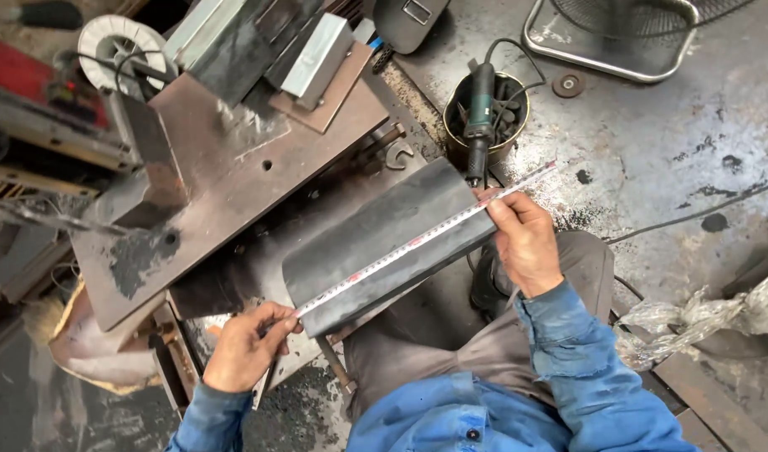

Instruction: The recorder is measuring the length and curvature of a black rubber or plastic component using a tape measure and a square ruler.

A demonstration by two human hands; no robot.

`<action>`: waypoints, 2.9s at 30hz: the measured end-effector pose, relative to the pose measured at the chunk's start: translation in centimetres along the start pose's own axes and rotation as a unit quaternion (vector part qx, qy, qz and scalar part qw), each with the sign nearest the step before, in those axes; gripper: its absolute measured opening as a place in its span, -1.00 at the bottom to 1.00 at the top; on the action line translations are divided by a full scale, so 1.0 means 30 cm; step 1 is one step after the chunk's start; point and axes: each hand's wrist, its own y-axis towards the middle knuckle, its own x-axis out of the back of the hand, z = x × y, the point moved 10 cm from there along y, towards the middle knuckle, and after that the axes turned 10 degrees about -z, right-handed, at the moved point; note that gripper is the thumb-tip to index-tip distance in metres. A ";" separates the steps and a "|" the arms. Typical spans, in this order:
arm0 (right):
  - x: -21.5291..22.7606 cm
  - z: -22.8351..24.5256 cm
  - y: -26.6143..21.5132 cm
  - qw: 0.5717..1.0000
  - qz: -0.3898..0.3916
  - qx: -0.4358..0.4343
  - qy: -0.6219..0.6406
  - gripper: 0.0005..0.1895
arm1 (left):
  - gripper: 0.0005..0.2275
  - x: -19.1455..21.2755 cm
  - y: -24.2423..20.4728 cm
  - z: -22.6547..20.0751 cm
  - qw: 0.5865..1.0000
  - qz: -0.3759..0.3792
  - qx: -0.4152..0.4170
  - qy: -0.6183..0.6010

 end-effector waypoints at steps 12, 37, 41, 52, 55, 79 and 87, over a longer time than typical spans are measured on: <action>-0.007 -0.016 0.001 1.000 0.013 -0.005 0.015 -0.82 | -0.85 0.009 0.001 0.062 0.998 -0.008 0.063 -0.010; -0.016 -0.021 -0.004 1.000 0.017 -0.011 0.017 -0.79 | -0.85 0.018 0.000 0.062 0.997 -0.003 0.080 -0.002; -0.013 -0.021 0.000 1.000 0.019 -0.004 0.007 -0.79 | -0.85 0.018 0.004 0.081 0.996 -0.002 0.085 0.003; 0.000 -0.010 -0.003 1.000 -0.009 -0.008 0.003 -0.85 | -0.87 0.000 0.010 0.034 1.000 -0.008 0.019 -0.006; -0.014 0.028 -0.014 0.999 0.017 0.014 -0.045 -0.86 | -0.87 -0.005 -0.001 0.001 1.000 -0.015 -0.008 0.004; -0.532 0.190 -0.119 0.681 0.198 0.368 -0.601 -0.80 | -0.85 -0.327 -0.632 0.769 0.652 -0.522 0.125 -0.535; -0.592 0.110 0.009 0.614 0.248 0.317 -0.679 -0.64 | -0.80 -0.265 -0.556 0.702 0.666 -0.507 0.170 -0.520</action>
